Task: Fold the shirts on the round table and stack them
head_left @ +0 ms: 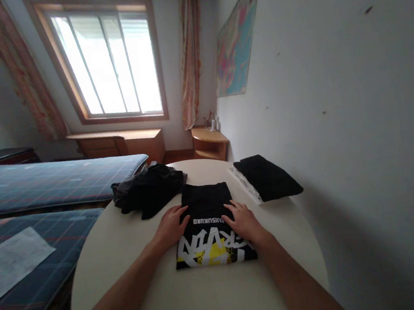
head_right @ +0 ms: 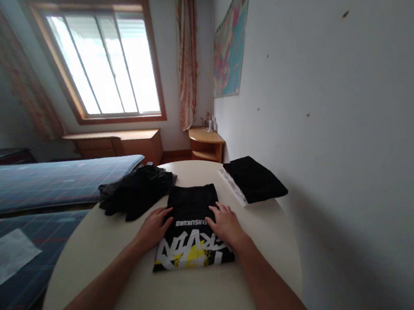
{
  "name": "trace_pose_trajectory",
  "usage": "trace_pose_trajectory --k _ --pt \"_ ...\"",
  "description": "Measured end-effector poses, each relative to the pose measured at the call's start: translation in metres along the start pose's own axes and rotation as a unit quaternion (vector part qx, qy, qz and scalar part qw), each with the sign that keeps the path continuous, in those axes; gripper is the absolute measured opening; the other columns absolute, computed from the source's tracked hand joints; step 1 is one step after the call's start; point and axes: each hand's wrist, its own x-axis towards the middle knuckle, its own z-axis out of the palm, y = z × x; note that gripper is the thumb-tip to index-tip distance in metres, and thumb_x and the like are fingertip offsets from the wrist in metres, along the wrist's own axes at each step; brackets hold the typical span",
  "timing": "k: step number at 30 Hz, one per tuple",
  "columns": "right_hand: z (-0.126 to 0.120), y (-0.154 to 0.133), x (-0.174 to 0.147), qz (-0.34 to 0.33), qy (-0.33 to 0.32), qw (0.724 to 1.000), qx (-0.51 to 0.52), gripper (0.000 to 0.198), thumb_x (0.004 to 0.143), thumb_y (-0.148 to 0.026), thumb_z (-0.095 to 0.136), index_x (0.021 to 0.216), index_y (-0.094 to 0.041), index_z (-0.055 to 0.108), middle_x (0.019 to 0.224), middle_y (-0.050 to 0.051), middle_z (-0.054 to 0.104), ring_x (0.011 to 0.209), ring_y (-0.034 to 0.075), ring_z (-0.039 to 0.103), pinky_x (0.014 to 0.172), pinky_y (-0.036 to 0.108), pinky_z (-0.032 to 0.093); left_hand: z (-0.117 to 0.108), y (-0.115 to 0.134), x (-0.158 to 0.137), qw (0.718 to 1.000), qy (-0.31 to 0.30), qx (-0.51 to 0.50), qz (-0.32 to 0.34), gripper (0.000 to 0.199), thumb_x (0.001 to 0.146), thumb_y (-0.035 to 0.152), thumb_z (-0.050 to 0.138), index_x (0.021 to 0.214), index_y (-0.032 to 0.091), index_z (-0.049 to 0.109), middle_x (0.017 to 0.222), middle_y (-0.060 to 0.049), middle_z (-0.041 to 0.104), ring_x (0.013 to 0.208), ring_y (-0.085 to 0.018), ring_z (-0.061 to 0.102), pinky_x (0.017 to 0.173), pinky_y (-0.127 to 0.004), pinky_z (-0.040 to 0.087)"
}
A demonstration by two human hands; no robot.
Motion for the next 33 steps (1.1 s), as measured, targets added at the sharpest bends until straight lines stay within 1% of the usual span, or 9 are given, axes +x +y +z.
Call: trace_pose_trajectory --k 3,6,9,12,20,25,28,31,33 --pt "-0.011 -0.011 -0.010 -0.024 0.042 0.999 -0.009 0.040 0.089 -0.037 0.062 0.125 -0.021 0.066 0.145 0.014 0.049 0.133 0.032 0.043 0.108 0.047 0.035 0.000 0.003 0.000 1.000 0.027 -0.009 -0.007 0.036 0.093 0.030 0.055 0.124 0.016 0.066 0.124 -0.012 0.066 0.120 -0.027 0.057 0.108 -0.041 0.043" --pt "-0.026 -0.028 -0.022 -0.141 0.051 0.989 0.017 0.023 0.084 -0.039 0.070 0.100 -0.023 0.072 0.126 0.010 0.062 0.125 0.030 0.048 0.106 0.045 0.035 0.000 0.003 0.000 0.999 0.041 -0.018 -0.002 0.033 0.091 0.028 0.057 0.120 0.017 0.068 0.121 -0.012 0.067 0.118 -0.028 0.058 0.106 -0.042 0.044" --pt "-0.033 -0.048 -0.035 -0.271 -0.052 0.958 0.080 0.019 0.082 -0.041 0.073 0.088 -0.022 0.070 0.095 0.004 0.069 0.098 0.020 0.060 0.091 0.032 0.044 0.001 0.002 -0.001 0.998 0.049 -0.025 0.002 0.031 0.091 0.028 0.057 0.119 0.018 0.068 0.121 -0.012 0.066 0.118 -0.028 0.058 0.106 -0.042 0.044" --pt "-0.032 -0.062 -0.045 -0.333 -0.138 0.929 0.080 0.028 0.071 -0.044 0.081 0.086 -0.023 0.070 0.086 0.000 0.069 0.080 0.016 0.060 0.074 0.026 0.044 0.002 0.000 -0.001 0.998 0.050 -0.022 -0.001 0.031 0.091 0.028 0.058 0.118 0.018 0.068 0.122 -0.011 0.066 0.117 -0.027 0.058 0.106 -0.042 0.044" --pt "-0.024 -0.071 -0.050 -0.338 -0.108 0.935 -0.014 0.010 0.073 -0.021 0.066 0.082 -0.022 0.072 0.083 0.001 0.073 0.077 0.017 0.064 0.073 0.026 0.043 0.001 0.001 -0.001 0.999 0.041 -0.014 -0.002 0.031 0.092 0.027 0.057 0.118 0.017 0.068 0.124 -0.012 0.065 0.119 -0.028 0.057 0.106 -0.041 0.044" --pt "-0.032 -0.079 -0.056 -0.329 -0.160 0.930 0.030 0.010 0.071 -0.022 0.066 0.079 -0.021 0.073 0.078 -0.001 0.073 0.071 0.015 0.064 0.068 0.023 0.044 -0.005 0.002 0.001 0.999 0.041 -0.030 -0.019 0.029 0.093 0.027 0.054 0.116 0.017 0.068 0.119 -0.011 0.068 0.116 -0.027 0.060 0.105 -0.041 0.045" --pt "-0.028 -0.086 -0.065 -0.322 -0.297 0.891 0.123 0.012 0.071 -0.028 0.073 0.081 -0.021 0.073 0.071 -0.005 0.069 0.064 0.010 0.063 0.062 0.017 0.043 -0.008 -0.003 0.003 0.997 0.051 -0.037 -0.039 0.032 0.093 0.026 0.053 0.121 0.015 0.065 0.120 -0.011 0.069 0.114 -0.028 0.062 0.104 -0.041 0.045" --pt "-0.020 -0.092 -0.071 -0.314 -0.444 0.817 0.189 0.019 0.073 -0.035 0.077 0.084 -0.021 0.074 0.070 -0.006 0.067 0.062 0.008 0.063 0.057 0.014 0.043 -0.008 -0.008 0.004 0.997 0.057 -0.035 -0.050 0.037 0.091 0.026 0.056 0.126 0.015 0.063 0.123 -0.012 0.069 0.115 -0.028 0.062 0.104 -0.041 0.045" --pt "-0.016 -0.092 -0.071 -0.323 -0.461 0.798 0.215 0.020 0.075 -0.038 0.076 0.085 -0.021 0.075 0.070 -0.006 0.067 0.062 0.008 0.062 0.057 0.014 0.044 -0.007 -0.011 0.004 0.997 0.058 -0.029 -0.049 0.040 0.090 0.025 0.059 0.128 0.015 0.062 0.125 -0.012 0.068 0.117 -0.028 0.061 0.105 -0.040 0.045"
